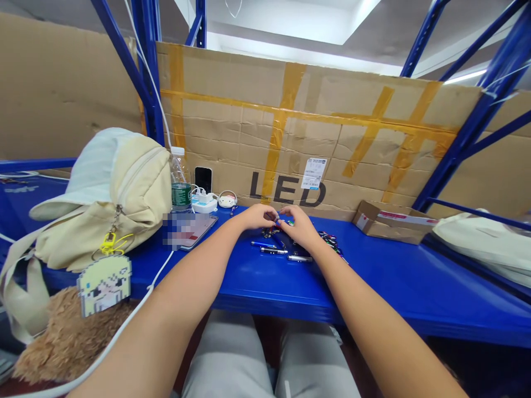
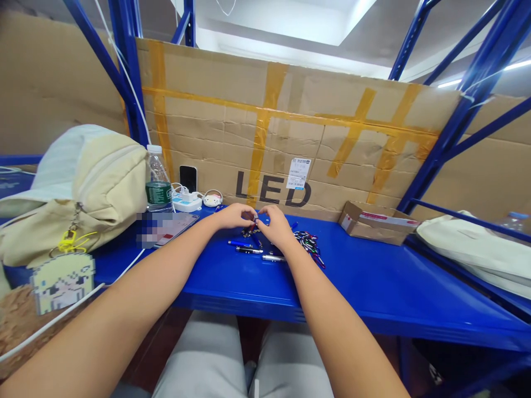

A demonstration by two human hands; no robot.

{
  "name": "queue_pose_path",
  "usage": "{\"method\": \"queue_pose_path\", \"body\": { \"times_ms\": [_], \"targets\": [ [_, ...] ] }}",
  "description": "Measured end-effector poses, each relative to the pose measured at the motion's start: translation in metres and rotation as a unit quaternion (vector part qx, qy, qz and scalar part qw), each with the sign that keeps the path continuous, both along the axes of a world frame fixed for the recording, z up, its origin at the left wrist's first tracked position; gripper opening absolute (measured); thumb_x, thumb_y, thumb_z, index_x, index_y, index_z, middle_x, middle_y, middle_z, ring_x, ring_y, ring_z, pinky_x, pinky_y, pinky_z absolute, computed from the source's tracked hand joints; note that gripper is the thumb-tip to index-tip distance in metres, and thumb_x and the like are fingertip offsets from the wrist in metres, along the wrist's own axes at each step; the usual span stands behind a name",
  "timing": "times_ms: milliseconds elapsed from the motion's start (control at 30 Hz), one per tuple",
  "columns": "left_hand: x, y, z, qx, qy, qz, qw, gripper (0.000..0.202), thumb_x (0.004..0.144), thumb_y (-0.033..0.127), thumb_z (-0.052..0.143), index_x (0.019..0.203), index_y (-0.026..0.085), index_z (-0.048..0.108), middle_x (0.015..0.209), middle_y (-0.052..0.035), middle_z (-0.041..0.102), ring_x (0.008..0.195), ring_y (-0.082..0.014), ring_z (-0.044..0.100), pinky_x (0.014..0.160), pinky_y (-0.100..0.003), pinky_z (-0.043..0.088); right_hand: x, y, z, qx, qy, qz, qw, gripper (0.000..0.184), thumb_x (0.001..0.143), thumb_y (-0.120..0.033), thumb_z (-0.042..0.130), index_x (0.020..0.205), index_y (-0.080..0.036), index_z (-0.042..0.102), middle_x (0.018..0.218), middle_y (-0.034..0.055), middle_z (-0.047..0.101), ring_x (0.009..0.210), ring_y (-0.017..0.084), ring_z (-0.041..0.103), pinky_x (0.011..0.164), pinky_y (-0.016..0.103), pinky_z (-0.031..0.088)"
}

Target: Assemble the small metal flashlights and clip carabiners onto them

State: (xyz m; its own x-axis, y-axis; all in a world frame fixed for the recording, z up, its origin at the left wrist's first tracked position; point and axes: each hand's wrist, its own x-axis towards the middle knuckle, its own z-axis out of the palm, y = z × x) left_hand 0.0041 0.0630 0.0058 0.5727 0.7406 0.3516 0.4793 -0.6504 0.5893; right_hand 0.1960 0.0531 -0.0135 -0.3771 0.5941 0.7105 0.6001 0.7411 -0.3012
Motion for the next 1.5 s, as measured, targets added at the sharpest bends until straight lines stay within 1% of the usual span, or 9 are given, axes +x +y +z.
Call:
{"method": "queue_pose_path", "body": {
  "times_ms": [233,400,533,667,833,1000,1300,1400,1500],
  "targets": [
    [-0.002,0.007,-0.004,0.117,0.015,0.044,0.992,0.028,0.068,0.008,0.057,0.093,0.014,0.070,0.094,-0.0041,0.072,0.091,-0.0179,0.064,0.083,-0.028,0.049,0.004,-0.008,0.003,0.006,-0.067,-0.033,0.997,0.018,0.081,-0.019,0.055,0.098,-0.019,0.059,0.108,0.0095,0.061,0.107,0.024,0.055,0.095,0.040,0.043],
    [-0.004,0.009,-0.004,0.168,0.046,0.051,0.983,0.027,0.070,0.010,0.058,0.094,0.015,0.070,0.096,-0.0048,0.072,0.093,-0.0190,0.064,0.084,-0.028,0.049,-0.002,-0.016,0.006,0.006,-0.118,-0.053,0.992,0.023,0.082,-0.020,0.055,0.104,-0.021,0.061,0.115,0.0077,0.059,0.111,0.024,0.052,0.095,0.038,0.042],
    [-0.005,0.009,-0.005,0.171,0.064,0.055,0.982,0.027,0.071,0.010,0.056,0.094,0.015,0.070,0.097,-0.0049,0.072,0.095,-0.0194,0.064,0.086,-0.028,0.048,-0.003,-0.016,0.003,-0.018,-0.167,-0.116,0.979,0.024,0.085,-0.024,0.053,0.107,-0.021,0.064,0.115,0.0089,0.059,0.110,0.025,0.051,0.092,0.039,0.042],
    [-0.006,0.010,-0.008,0.143,0.064,0.064,0.986,0.029,0.069,0.009,0.056,0.095,0.014,0.068,0.095,-0.0044,0.071,0.090,-0.0184,0.064,0.085,-0.028,0.049,-0.002,-0.015,0.000,-0.049,-0.221,-0.150,0.963,0.028,0.087,-0.026,0.049,0.109,-0.024,0.066,0.118,0.0092,0.058,0.110,0.027,0.050,0.087,0.039,0.042],
    [-0.005,0.010,-0.011,0.102,-0.012,0.081,0.991,0.037,0.071,0.011,0.057,0.109,0.016,0.056,0.094,-0.0037,0.067,0.084,-0.0157,0.064,0.079,-0.028,0.051,-0.006,-0.015,-0.002,-0.071,-0.274,-0.160,0.946,0.031,0.088,-0.034,0.049,0.114,-0.030,0.066,0.123,0.0091,0.055,0.114,0.029,0.048,0.087,0.043,0.042],
    [-0.005,0.010,-0.012,0.108,-0.028,0.071,0.991,0.021,0.073,0.013,0.056,0.093,0.018,0.052,0.085,-0.0009,0.062,0.080,-0.0146,0.061,0.076,-0.028,0.051,-0.010,-0.010,-0.006,-0.079,-0.298,-0.151,0.939,0.029,0.090,-0.031,0.048,0.111,-0.030,0.068,0.125,0.0110,0.056,0.114,0.033,0.047,0.086,0.049,0.043],
    [-0.005,0.011,-0.013,0.102,-0.006,0.066,0.993,0.018,0.071,0.014,0.057,0.088,0.017,0.053,0.081,0.0000,0.061,0.074,-0.0140,0.059,0.073,-0.028,0.050,-0.008,-0.002,-0.006,-0.066,-0.247,-0.127,0.958,0.013,0.082,-0.024,0.059,0.082,-0.023,0.072,0.119,0.0119,0.060,0.108,0.031,0.052,0.086,0.048,0.045],
    [-0.004,0.010,-0.013,0.095,-0.015,0.071,0.993,0.034,0.071,0.016,0.061,0.103,0.016,0.051,0.087,-0.0028,0.064,0.078,-0.0157,0.062,0.076,-0.029,0.051,-0.004,0.000,-0.002,-0.049,-0.171,-0.112,0.978,0.013,0.083,-0.025,0.058,0.085,-0.021,0.070,0.117,0.0105,0.062,0.110,0.028,0.054,0.092,0.047,0.043],
    [-0.002,0.008,-0.012,0.076,-0.016,0.050,0.996,0.052,0.068,0.016,0.065,0.116,0.015,0.045,0.092,-0.0056,0.067,0.083,-0.0177,0.064,0.079,-0.032,0.051,-0.001,0.001,0.003,-0.026,-0.061,-0.092,0.993,0.014,0.084,-0.026,0.057,0.089,-0.020,0.068,0.111,0.0096,0.064,0.108,0.024,0.056,0.095,0.042,0.043]
  ]
}}
